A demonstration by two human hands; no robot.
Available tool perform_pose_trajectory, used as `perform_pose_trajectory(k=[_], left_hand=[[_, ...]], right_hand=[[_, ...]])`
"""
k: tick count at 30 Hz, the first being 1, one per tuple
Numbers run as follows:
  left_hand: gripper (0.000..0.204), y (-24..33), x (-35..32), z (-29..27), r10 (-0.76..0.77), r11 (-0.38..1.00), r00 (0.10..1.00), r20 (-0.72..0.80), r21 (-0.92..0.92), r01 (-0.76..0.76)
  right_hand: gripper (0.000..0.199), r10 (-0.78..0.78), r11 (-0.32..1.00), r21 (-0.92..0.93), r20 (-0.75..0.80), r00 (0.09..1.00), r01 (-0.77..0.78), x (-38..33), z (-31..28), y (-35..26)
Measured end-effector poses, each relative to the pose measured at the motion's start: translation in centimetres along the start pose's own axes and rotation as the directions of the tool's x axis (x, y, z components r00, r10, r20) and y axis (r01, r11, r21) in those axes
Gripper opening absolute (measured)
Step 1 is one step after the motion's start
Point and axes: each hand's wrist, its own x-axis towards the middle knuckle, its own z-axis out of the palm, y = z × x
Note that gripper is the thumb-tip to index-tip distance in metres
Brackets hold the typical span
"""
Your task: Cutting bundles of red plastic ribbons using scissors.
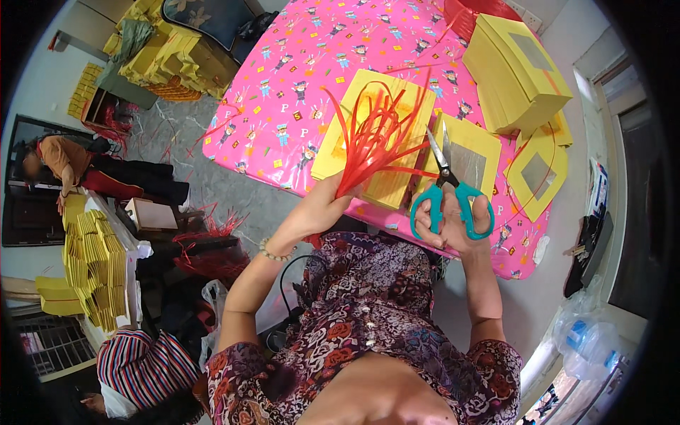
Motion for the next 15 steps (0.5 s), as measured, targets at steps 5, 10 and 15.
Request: perform_pose_trajectory(k=[5,10,15], left_hand=[[0.034,-0.5,0.4,1.3,0.162,0.963,0.968,-0.193,0.244,-0.112],[0.035,-0.7,0.4,2.5,0.113,0.931,0.955,-0.273,0.366,-0.006],[0.034,-0.8,0.3,2.8,0.108,0.917,0.951,-0.29,0.399,0.017]], right_hand=[[0.082,0.17,0.968,-0.19,0.004,0.985,-0.166,1.1,2.5,-0.3],[0.083,0.097,0.975,-0.179,-0.18,0.979,-0.13,2.3,4.1,-0.1],[0.065,0.045,0.984,-0.164,-0.172,0.984,-0.074,2.3,3.8,0.0]])
